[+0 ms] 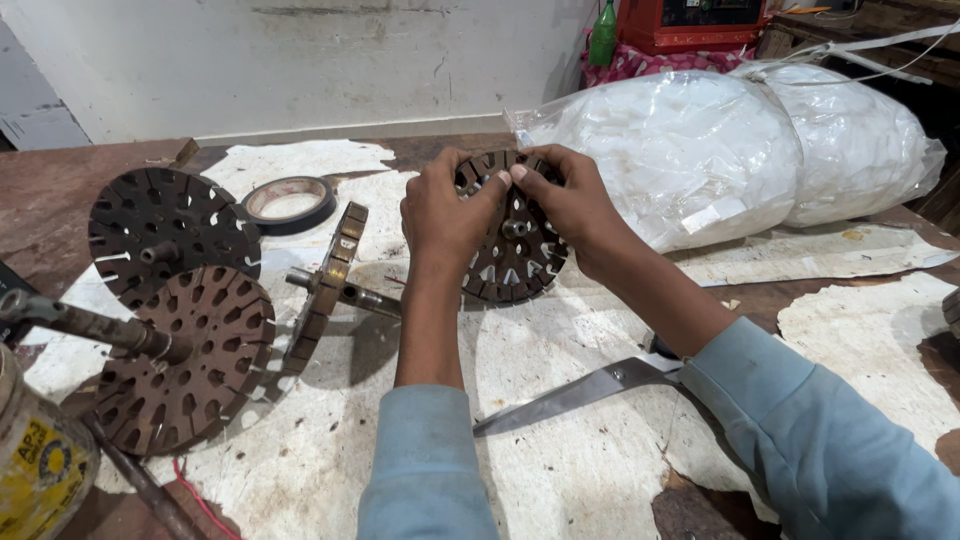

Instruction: The person sits at a workbench fitting small white pieces into the slots of a perforated metal disc, pressing each piece in by hand and turning the disc to reach open slots. After filling the slots, the person picks up a pair of scissors from the table.

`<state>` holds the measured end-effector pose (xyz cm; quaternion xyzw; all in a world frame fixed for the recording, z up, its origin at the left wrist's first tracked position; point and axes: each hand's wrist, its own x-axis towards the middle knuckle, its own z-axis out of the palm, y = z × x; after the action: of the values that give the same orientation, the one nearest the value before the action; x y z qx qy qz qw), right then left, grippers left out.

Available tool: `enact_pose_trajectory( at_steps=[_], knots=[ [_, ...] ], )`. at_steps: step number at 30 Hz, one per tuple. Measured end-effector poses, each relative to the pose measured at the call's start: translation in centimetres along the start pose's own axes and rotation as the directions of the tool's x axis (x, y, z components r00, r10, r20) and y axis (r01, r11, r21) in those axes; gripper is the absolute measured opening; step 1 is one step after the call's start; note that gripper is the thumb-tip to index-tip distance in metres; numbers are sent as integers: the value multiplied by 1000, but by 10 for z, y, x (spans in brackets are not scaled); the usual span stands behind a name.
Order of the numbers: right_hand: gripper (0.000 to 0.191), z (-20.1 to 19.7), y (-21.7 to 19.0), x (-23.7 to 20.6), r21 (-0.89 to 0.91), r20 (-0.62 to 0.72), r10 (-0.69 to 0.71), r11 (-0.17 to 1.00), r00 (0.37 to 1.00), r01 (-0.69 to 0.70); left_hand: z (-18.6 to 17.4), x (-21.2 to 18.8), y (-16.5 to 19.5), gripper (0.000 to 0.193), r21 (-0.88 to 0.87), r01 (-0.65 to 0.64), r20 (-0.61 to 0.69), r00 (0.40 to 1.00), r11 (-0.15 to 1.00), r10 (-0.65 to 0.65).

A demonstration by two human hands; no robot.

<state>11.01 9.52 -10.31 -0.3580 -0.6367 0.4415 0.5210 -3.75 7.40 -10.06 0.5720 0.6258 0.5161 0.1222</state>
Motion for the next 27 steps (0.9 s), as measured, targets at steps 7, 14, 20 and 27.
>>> enact_pose_trajectory(
  at_steps=[7,14,20,27],
  knots=[
    [30,1,-13,1,44,-2,-32,999,999,32,-6,-2,5,42,-92,-27,-42,999,995,23],
    [29,1,-6,2,15,-13,-20,1000,1000,20,-2,-2,-4,40,-153,-25,-9,1000,988,24],
    [35,-13,0,2,-7,100,42,999,994,-42,-1,0,-4,50,-158,107,36,994,982,-103],
    [43,-42,-15,10,-38,254,43,999,966,-34,-10,16,20,59,5,120,-35,992,993,-120]
  ],
)
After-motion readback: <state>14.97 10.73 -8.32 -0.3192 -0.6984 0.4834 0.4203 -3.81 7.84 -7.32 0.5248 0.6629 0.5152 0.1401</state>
